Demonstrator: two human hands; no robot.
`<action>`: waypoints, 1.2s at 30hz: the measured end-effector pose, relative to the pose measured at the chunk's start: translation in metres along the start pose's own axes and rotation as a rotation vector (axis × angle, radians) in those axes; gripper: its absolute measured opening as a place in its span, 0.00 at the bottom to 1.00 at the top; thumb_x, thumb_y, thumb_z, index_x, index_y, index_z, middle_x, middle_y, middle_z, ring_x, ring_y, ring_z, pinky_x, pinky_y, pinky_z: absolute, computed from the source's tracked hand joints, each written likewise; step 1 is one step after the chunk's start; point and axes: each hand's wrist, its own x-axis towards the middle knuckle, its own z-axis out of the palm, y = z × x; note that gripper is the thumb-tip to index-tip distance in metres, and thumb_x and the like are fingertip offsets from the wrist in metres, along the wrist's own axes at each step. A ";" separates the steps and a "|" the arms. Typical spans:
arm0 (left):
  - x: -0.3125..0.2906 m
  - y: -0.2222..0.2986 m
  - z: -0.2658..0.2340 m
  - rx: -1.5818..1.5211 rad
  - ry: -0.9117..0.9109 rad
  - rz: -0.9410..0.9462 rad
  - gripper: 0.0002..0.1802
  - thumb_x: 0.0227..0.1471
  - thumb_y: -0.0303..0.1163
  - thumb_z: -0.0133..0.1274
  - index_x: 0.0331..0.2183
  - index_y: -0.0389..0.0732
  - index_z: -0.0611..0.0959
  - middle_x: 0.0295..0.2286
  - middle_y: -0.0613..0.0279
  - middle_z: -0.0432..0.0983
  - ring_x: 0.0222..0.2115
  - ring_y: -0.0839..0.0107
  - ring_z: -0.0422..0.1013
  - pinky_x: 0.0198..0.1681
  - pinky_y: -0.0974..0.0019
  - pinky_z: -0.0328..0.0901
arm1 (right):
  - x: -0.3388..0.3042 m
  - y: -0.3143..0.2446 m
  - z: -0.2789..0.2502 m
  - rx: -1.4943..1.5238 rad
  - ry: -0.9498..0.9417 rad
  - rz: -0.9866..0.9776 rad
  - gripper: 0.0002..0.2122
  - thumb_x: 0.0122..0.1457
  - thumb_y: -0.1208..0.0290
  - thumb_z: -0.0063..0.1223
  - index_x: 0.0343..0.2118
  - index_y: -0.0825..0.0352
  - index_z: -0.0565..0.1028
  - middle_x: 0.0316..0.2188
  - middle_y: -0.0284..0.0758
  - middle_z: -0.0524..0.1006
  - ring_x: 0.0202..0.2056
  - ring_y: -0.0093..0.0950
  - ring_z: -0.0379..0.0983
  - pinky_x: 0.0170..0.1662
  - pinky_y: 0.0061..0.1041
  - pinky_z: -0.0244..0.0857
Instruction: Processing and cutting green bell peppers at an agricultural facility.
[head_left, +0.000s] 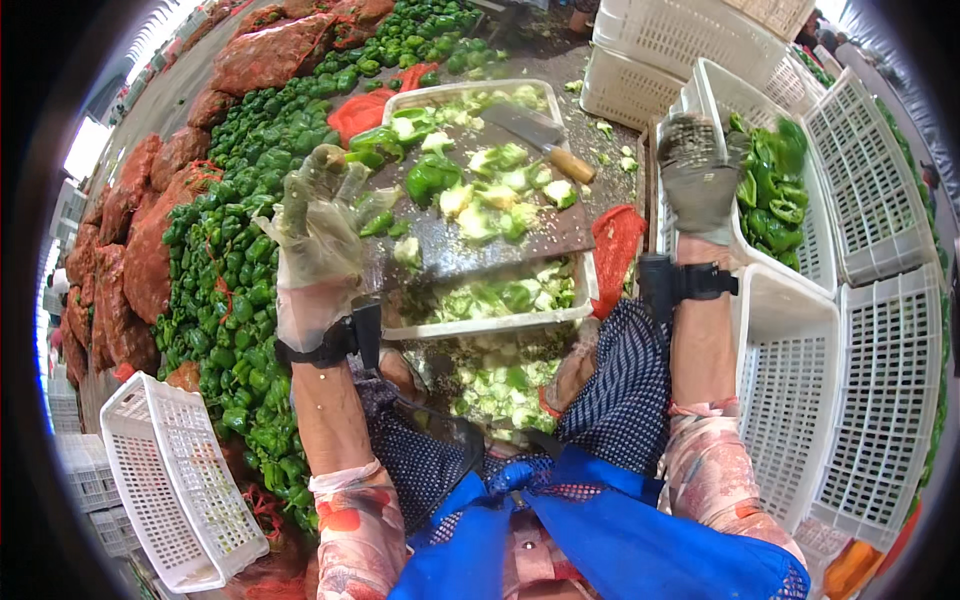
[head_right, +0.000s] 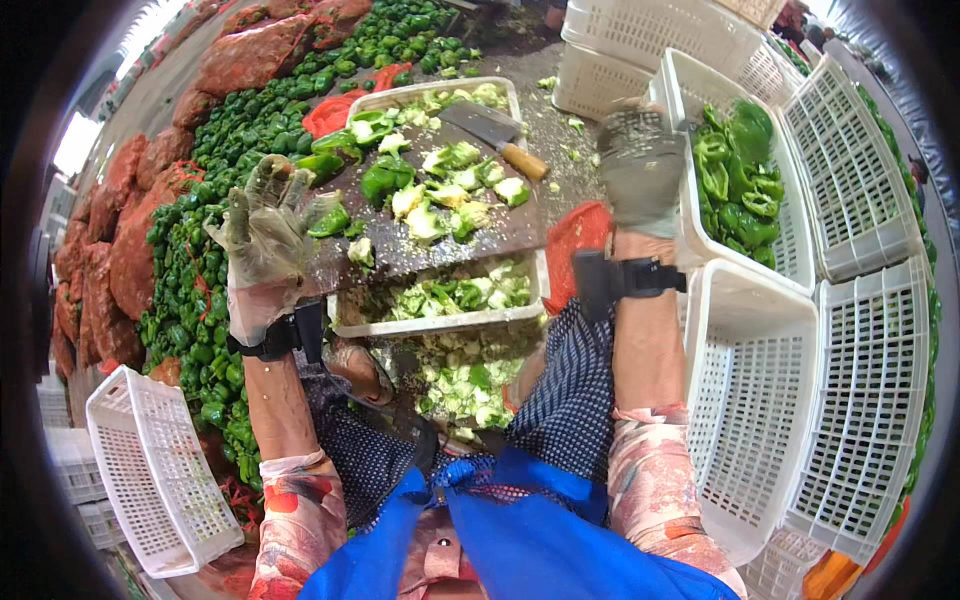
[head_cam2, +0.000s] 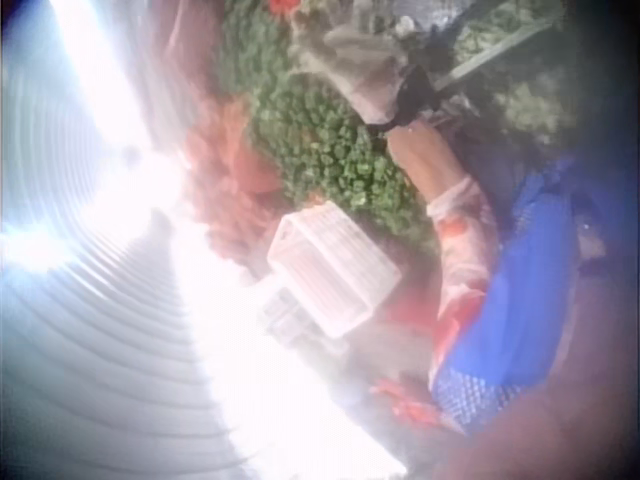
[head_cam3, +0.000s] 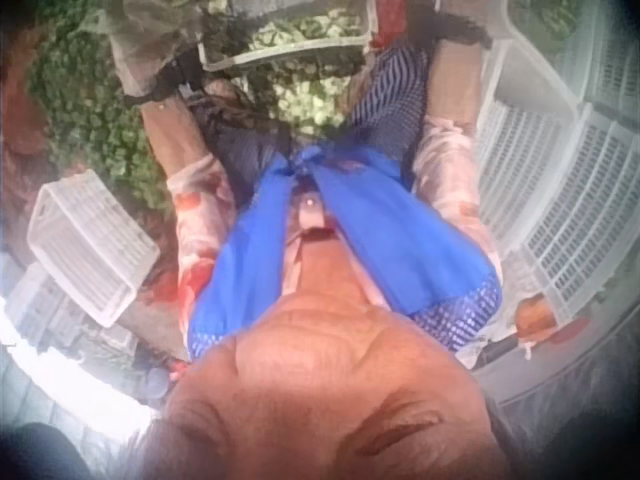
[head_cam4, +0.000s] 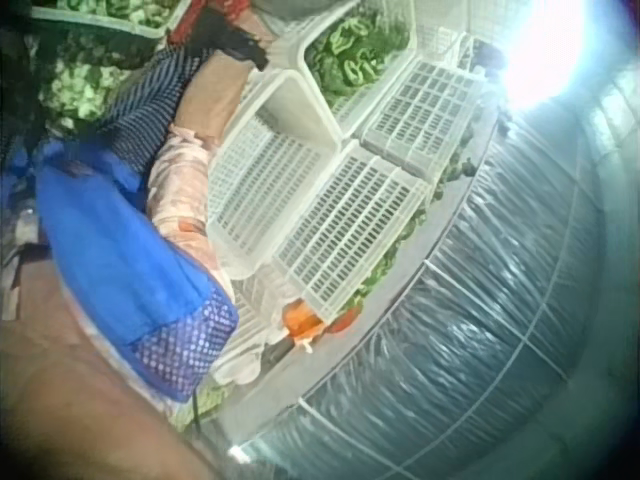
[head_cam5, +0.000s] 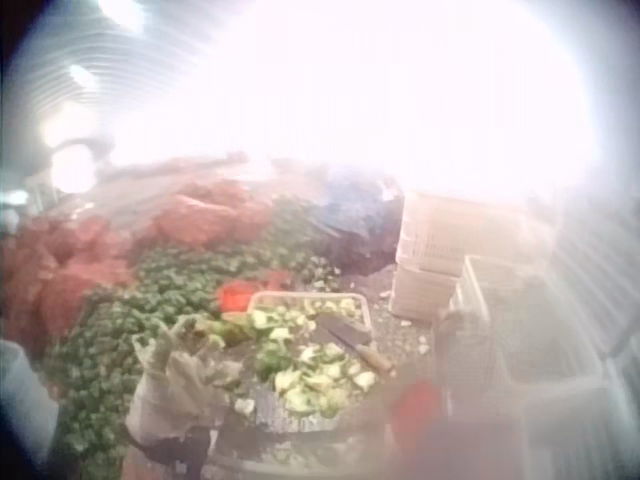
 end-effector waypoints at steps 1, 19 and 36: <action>0.002 -0.003 0.006 -0.062 -0.040 -0.025 0.25 0.62 0.41 0.43 0.54 0.35 0.67 0.39 0.61 0.71 0.40 0.72 0.68 0.47 0.66 0.64 | 0.011 0.019 -0.007 -0.084 0.013 0.120 0.17 0.62 0.54 0.45 0.37 0.65 0.74 0.36 0.38 0.77 0.35 0.31 0.75 0.40 0.32 0.73; 0.020 -0.040 0.060 1.045 0.067 0.415 0.37 0.45 0.51 0.62 0.50 0.36 0.70 0.44 0.57 0.67 0.45 0.59 0.65 0.39 0.53 0.69 | 0.049 0.286 -0.007 -2.469 -0.929 0.622 0.28 0.49 0.66 0.54 0.56 0.59 0.64 0.55 0.47 0.64 0.52 0.43 0.68 0.51 0.39 0.67; 0.041 -0.084 0.042 0.894 0.069 0.075 0.42 0.39 0.57 0.65 0.50 0.42 0.72 0.45 0.57 0.70 0.45 0.62 0.68 0.49 0.50 0.67 | 0.019 0.166 0.031 -0.165 -0.128 1.110 0.18 0.58 0.63 0.52 0.50 0.63 0.70 0.42 0.34 0.76 0.41 0.31 0.76 0.41 0.34 0.75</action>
